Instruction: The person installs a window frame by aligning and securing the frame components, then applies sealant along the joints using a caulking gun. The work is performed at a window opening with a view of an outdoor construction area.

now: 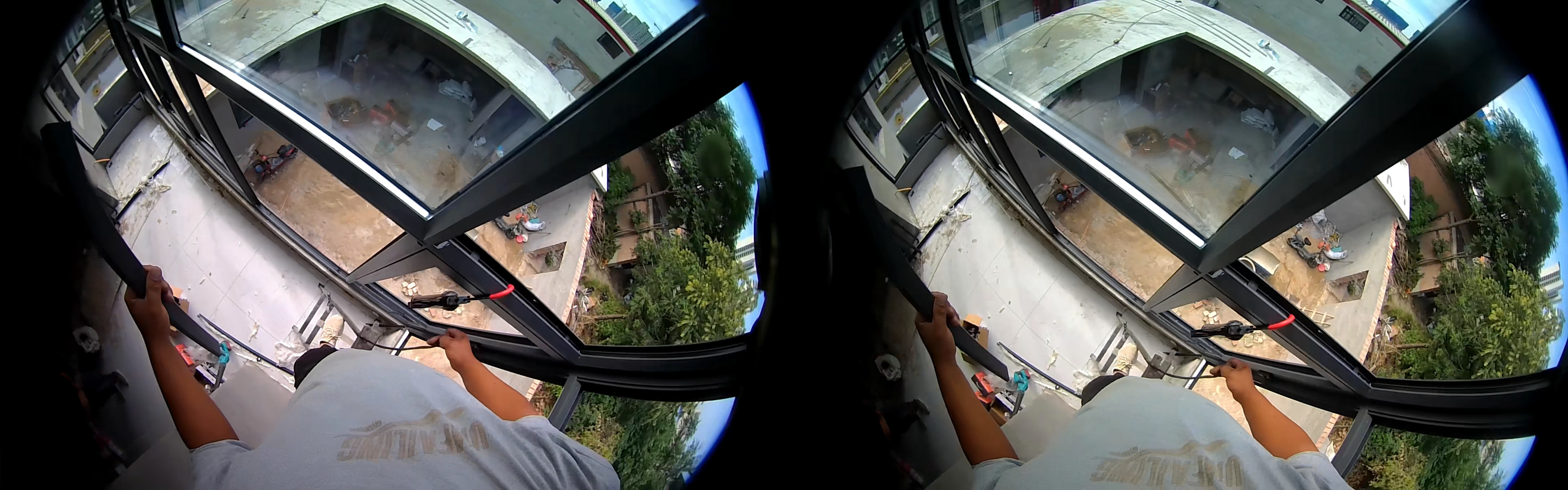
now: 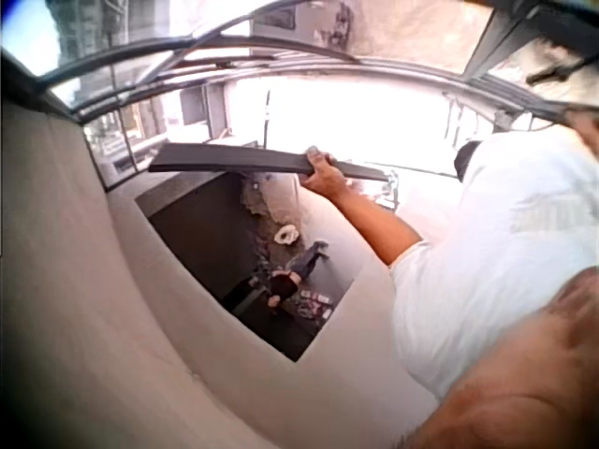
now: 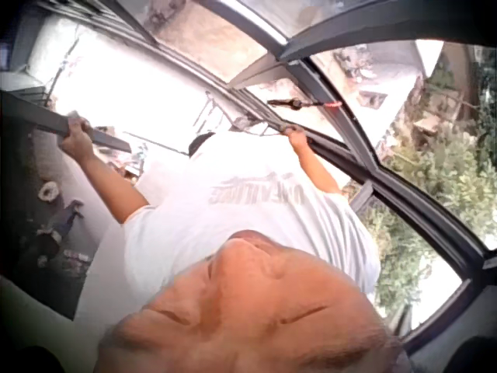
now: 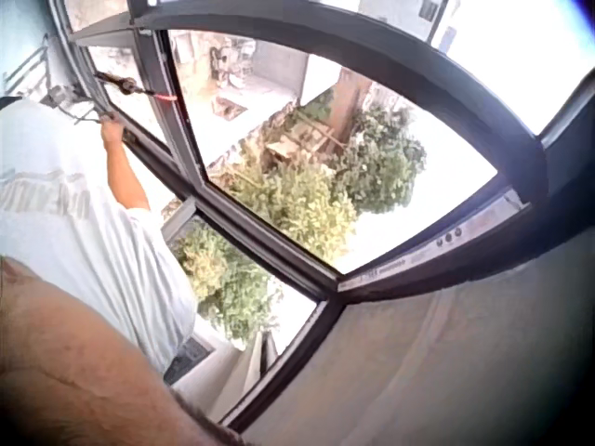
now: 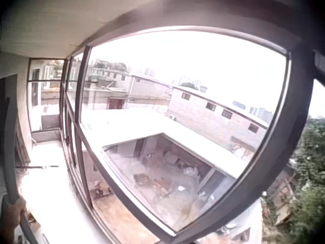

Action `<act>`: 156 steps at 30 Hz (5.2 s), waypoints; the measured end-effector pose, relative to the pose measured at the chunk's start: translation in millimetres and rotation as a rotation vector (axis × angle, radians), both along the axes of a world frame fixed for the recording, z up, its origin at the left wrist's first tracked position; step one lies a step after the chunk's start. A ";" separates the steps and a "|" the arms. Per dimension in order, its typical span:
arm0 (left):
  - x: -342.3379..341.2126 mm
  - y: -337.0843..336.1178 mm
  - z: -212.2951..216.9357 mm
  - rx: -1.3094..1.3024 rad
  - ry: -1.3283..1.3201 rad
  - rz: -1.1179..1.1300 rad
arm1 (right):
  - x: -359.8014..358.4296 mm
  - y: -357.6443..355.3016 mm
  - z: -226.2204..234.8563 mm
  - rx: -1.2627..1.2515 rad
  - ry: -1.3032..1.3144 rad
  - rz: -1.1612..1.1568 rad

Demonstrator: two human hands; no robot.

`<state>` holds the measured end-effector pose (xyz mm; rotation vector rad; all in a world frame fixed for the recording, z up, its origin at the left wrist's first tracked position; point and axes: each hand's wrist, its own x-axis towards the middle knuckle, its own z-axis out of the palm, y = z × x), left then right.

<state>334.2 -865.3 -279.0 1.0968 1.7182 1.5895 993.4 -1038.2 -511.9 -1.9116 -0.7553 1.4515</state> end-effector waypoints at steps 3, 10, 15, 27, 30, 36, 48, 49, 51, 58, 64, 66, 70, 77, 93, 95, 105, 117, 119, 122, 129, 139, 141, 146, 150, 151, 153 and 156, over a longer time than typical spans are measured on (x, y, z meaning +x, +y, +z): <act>39.6 5.0 -22.8 -0.063 -0.061 -0.088 | -14.3 16.6 56.4 0.038 0.358 -0.182; 70.4 15.6 -38.6 -0.066 -0.014 -0.335 | 30.1 10.5 245.9 0.192 0.165 0.021; 99.6 28.5 -31.3 -0.076 -0.018 -0.405 | 109.9 7.8 407.7 0.851 0.142 -0.323; 138.1 9.1 -33.8 -0.098 0.042 -0.518 | 207.1 74.2 557.8 2.081 -1.226 -0.324; 139.9 10.2 -31.7 -0.131 0.031 -0.570 | 250.6 128.4 499.4 1.569 -0.894 -0.299; 145.4 4.8 -25.4 -0.119 0.069 -0.585 | 363.6 166.0 434.8 0.295 -1.028 0.131; 117.3 -47.1 -69.5 -0.360 0.057 -0.450 | 303.2 8.2 369.7 -0.934 -1.030 0.721; 115.6 -44.0 -74.3 -0.355 0.025 -0.457 | 304.2 -0.9 368.5 -0.961 -1.082 0.789; 122.4 -33.3 -71.0 -0.364 0.068 -0.499 | 320.7 -19.5 355.0 -0.671 -1.275 0.658; 152.3 -1.1 -56.9 -0.294 0.057 -0.646 | 263.4 36.6 404.3 0.539 -0.548 -0.440; 168.4 2.2 -46.9 -0.252 -0.020 -0.688 | 205.4 83.8 447.5 0.812 -0.217 -0.350; 166.5 -3.3 -45.7 -0.262 -0.024 -0.679 | 199.8 104.7 446.0 0.895 -0.190 -0.341; 160.3 -19.7 -47.7 -0.287 0.006 -0.656 | 193.7 167.3 434.4 0.968 -0.221 -0.489; 156.3 -45.5 -41.0 -0.331 0.002 -0.627 | 210.2 263.5 378.5 0.705 -1.149 -0.201; 202.8 -44.6 -46.5 -0.383 0.029 -0.770 | -50.7 199.3 255.5 0.820 -0.986 0.327; 204.2 -42.0 -49.9 -0.363 0.081 -0.790 | -65.2 203.5 233.7 0.789 -1.098 0.313; 194.8 -42.2 -67.3 -0.417 -0.034 -0.751 | -75.5 210.6 209.8 0.718 -1.236 0.364; 173.5 -23.5 -76.6 -0.421 0.009 -0.745 | -69.2 205.2 198.4 1.048 -1.170 0.346; 172.7 -22.4 -75.4 -0.434 -0.006 -0.744 | -69.6 202.4 197.6 1.070 -1.163 0.332; 171.3 -20.4 -74.1 -0.457 -0.019 -0.748 | -70.5 202.2 198.0 1.075 -1.148 0.326; 169.7 -16.7 -78.3 -0.433 -0.001 -0.757 | -73.2 202.2 195.4 1.082 -1.173 0.298; 170.9 -16.6 -78.6 -0.465 -0.019 -0.761 | -68.2 206.5 197.2 1.069 -1.136 0.349; 172.1 -17.1 -77.0 -0.478 -0.025 -0.761 | -70.7 207.0 200.2 1.064 -1.134 0.344; 176.1 -16.4 -78.2 -0.475 0.000 -0.763 | -69.6 208.8 195.1 1.057 -1.145 0.344; 176.2 -15.7 -79.6 -0.467 0.032 -0.761 | -68.9 208.7 194.9 1.047 -1.158 0.362; 175.3 -15.7 -81.0 -0.462 0.040 -0.760 | -68.9 208.6 195.3 1.047 -1.154 0.364; 174.4 -15.6 -81.7 -0.458 0.047 -0.756 | -69.0 208.4 196.2 1.046 -1.148 0.368; 174.9 -16.2 -80.1 -0.462 0.034 -0.748 | -68.1 209.2 195.2 1.034 -1.147 0.378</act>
